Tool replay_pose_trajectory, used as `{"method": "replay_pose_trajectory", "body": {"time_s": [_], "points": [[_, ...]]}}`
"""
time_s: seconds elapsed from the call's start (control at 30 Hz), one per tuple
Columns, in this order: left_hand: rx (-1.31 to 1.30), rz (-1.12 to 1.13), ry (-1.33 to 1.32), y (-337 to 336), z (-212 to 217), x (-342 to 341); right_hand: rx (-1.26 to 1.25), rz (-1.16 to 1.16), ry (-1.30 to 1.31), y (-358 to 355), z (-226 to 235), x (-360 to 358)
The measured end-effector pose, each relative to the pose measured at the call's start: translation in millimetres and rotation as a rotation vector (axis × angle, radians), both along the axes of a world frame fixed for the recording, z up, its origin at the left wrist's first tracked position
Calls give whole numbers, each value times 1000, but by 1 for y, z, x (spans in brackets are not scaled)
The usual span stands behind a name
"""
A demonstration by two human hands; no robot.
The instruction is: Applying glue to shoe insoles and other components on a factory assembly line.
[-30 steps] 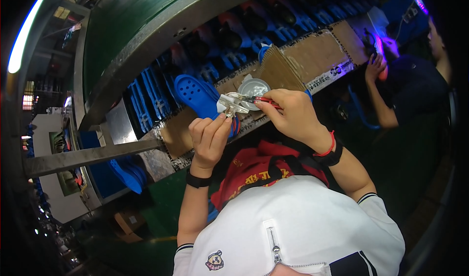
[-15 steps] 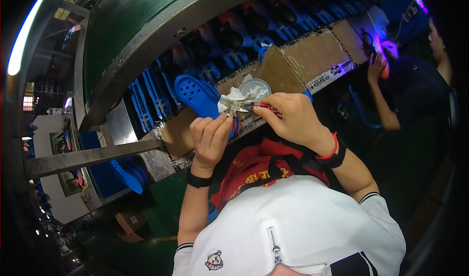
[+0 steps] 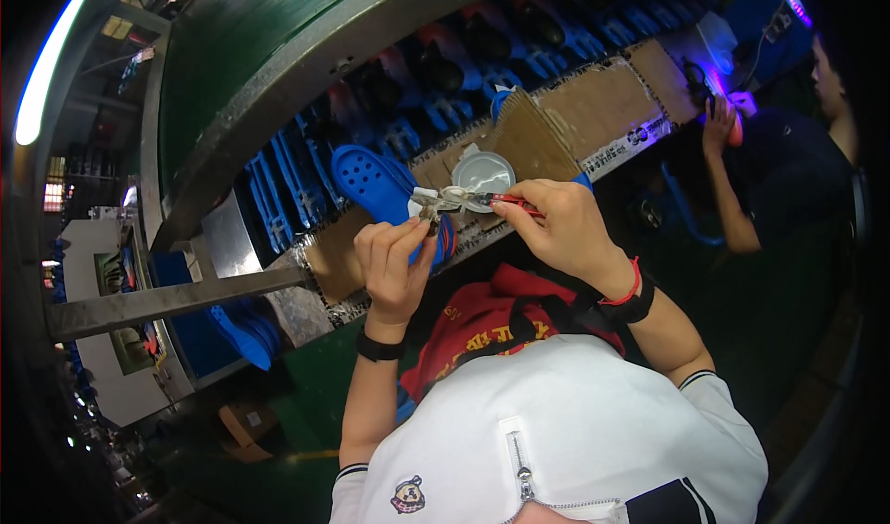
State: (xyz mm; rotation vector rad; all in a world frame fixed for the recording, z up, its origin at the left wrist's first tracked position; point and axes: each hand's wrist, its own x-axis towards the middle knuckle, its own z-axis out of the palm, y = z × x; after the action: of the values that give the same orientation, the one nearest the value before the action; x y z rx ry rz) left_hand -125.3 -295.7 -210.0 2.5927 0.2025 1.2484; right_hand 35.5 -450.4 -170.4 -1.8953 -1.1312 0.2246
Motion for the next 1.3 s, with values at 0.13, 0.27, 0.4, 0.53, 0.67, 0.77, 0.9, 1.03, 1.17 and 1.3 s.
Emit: {"method": "replay_pose_trajectory", "body": {"time_s": [0.13,0.27,0.4,0.53,0.67,0.77,0.9,1.03,1.17,1.3], "points": [[-207,40,-3,-1,6,4,33,-16,54,-1,4,1],[-290,27,32,-2,12,7,114,-15,55,1,1,-3],[-376,39,61,-7,19,8,25,38,-154,2,-2,-3],[-356,34,104,-7,17,8,20,-4,-230,2,-10,1],[-328,46,146,-8,21,10,23,-14,-163,0,-8,-1],[-306,34,175,-9,21,10,-26,25,-159,2,-9,-3],[-270,24,181,-9,19,11,-93,-40,-212,2,-20,7],[-279,49,189,-8,17,10,-68,-61,-161,-1,-14,6],[-563,61,232,-9,16,11,-49,-19,-155,0,-18,3],[-1321,6,225,-1,0,5,-36,-64,-124,-1,-20,10]]}}
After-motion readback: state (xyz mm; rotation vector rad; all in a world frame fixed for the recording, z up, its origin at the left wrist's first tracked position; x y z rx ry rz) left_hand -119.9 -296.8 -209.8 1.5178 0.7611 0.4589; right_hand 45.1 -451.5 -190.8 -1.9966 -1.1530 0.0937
